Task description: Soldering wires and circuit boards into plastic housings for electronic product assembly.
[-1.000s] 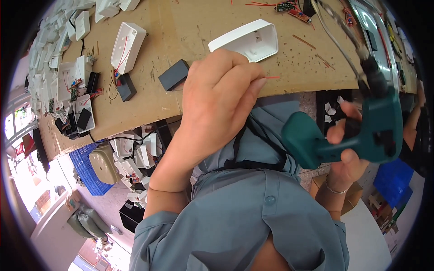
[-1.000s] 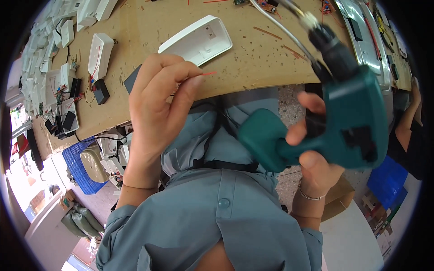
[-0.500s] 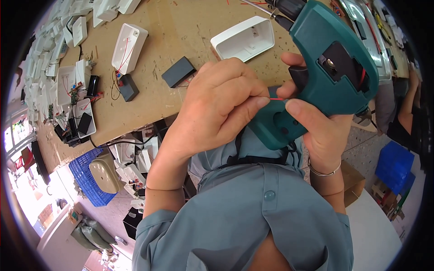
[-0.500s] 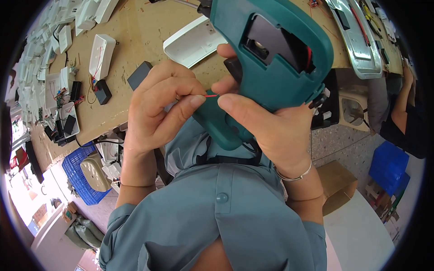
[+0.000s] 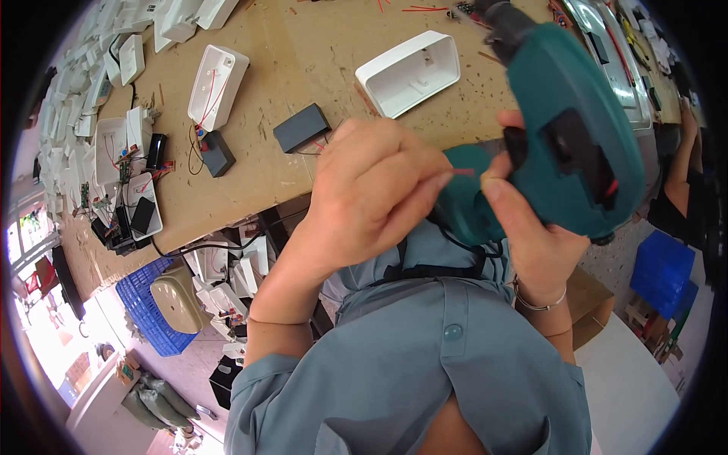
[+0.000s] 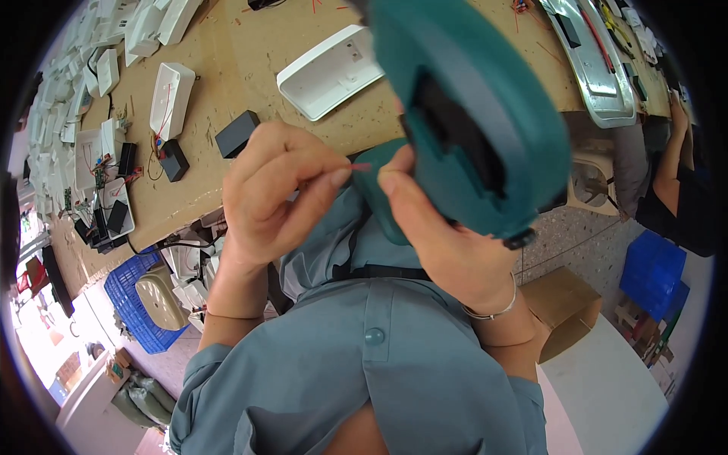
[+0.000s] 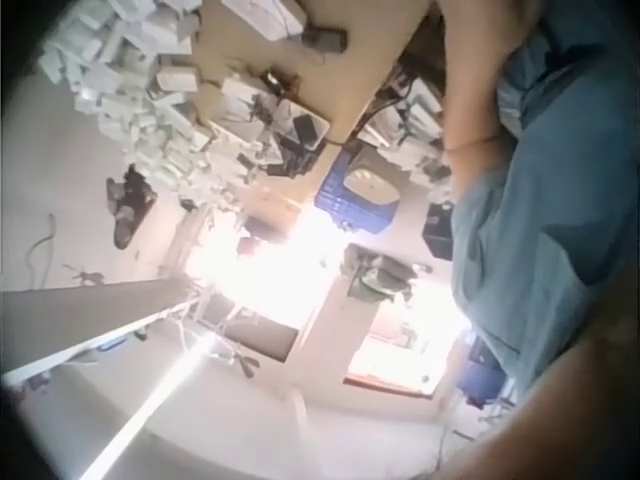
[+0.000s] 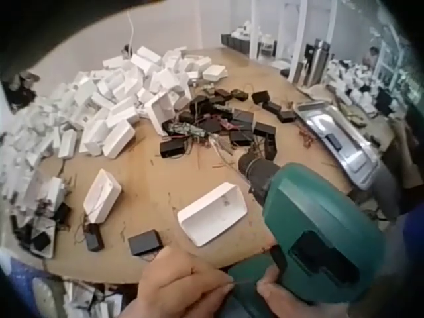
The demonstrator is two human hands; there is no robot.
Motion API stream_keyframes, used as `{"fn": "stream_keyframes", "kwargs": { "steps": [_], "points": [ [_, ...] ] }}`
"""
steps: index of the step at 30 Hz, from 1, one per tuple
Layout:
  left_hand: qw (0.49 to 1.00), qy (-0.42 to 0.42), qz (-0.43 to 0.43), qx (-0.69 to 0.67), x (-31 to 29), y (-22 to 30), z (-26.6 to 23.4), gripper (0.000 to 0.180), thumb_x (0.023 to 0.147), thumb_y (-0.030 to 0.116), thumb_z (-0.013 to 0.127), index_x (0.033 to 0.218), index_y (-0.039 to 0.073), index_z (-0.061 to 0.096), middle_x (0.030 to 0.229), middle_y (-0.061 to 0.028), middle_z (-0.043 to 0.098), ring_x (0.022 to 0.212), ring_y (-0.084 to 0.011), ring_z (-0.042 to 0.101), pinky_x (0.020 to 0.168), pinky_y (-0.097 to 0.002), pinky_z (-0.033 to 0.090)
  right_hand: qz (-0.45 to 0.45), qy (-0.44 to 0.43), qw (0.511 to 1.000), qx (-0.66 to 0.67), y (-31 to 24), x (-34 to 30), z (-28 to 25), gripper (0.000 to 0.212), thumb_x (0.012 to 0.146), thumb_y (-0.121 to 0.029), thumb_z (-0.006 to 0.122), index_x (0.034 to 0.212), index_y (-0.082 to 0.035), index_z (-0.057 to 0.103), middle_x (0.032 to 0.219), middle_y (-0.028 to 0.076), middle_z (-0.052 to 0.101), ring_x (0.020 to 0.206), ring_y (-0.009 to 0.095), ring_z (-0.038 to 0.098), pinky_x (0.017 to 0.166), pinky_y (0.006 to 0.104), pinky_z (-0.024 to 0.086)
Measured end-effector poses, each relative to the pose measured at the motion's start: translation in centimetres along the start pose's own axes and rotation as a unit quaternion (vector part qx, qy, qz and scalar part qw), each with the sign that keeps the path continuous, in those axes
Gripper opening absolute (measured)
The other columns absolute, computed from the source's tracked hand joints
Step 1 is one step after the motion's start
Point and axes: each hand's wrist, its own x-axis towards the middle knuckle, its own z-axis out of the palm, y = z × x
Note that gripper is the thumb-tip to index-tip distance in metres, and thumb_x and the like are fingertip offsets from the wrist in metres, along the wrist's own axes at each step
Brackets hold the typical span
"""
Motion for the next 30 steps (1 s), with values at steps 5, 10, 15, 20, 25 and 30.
{"fn": "stream_keyframes", "kwargs": {
  "steps": [5,10,15,20,25,30],
  "points": [
    [0.986,0.052,-0.023,0.155,0.8,-1.1,1.1,0.012,0.065,0.002,0.067,0.076,0.004,0.062,0.081,-0.0064,0.056,0.072,-0.0186,0.05,0.067,-0.0278,0.033,-0.066,0.104,0.992,-0.022,0.7,-0.2,-2.6,0.057,0.066,0.005,0.057,0.12,0.008,0.039,0.112,0.023,0.051,0.07,0.014,0.054,0.062,0.0246,0.047],
    [0.938,0.132,-0.008,0.321,2.1,-2.4,2.4,0.005,0.067,0.007,0.063,0.07,0.006,0.059,0.098,-0.0065,0.052,0.086,-0.0241,0.048,0.075,-0.0408,0.027,-0.022,0.106,0.994,0.005,1.3,-3.1,-5.9,0.061,0.066,-0.01,0.064,0.118,0.009,0.039,0.11,0.024,0.051,0.066,0.017,0.054,0.055,0.0257,0.045],
    [0.934,0.105,-0.052,0.337,3.0,-3.2,3.3,0.005,0.069,0.009,0.062,0.07,0.005,0.06,0.098,-0.0058,0.055,0.087,-0.0233,0.05,0.078,-0.0389,0.028,0.051,0.059,0.997,0.029,2.9,-4.3,-7.8,0.063,0.067,-0.018,0.071,0.116,0.008,0.042,0.103,0.021,0.055,0.063,0.017,0.055,0.053,0.0257,0.046],
    [0.926,0.09,-0.084,0.356,3.3,-3.6,3.9,0.006,0.071,0.011,0.062,0.073,0.005,0.063,0.097,-0.0041,0.056,0.087,-0.0216,0.05,0.08,-0.0374,0.028,0.09,0.028,0.994,0.057,4.3,-3.7,-7.6,0.063,0.069,-0.017,0.073,0.117,0.008,0.042,0.101,0.021,0.056,0.063,0.017,0.056,0.054,0.025,0.047],
    [0.908,0.106,-0.087,0.395,3.3,-4.0,4.2,0.005,0.07,0.01,0.062,0.069,0.005,0.063,0.094,-0.0029,0.056,0.085,-0.021,0.049,0.078,-0.0373,0.027,0.107,0.004,0.992,0.072,4.8,-2.6,-7.4,0.063,0.069,-0.015,0.072,0.119,0.007,0.041,0.1,0.022,0.055,0.063,0.016,0.056,0.054,0.0253,0.047],
    [0.908,0.136,-0.059,0.391,3.5,-4.4,4.8,0.007,0.064,0.004,0.06,0.06,0.002,0.055,0.092,-0.0064,0.052,0.081,-0.0235,0.048,0.074,-0.0422,0.027,0.113,0.003,0.99,0.081,5.2,-2.0,-7.3,0.061,0.069,-0.011,0.07,0.119,0.007,0.041,0.099,0.021,0.055,0.063,0.016,0.055,0.054,0.0256,0.046]
  ]
}}
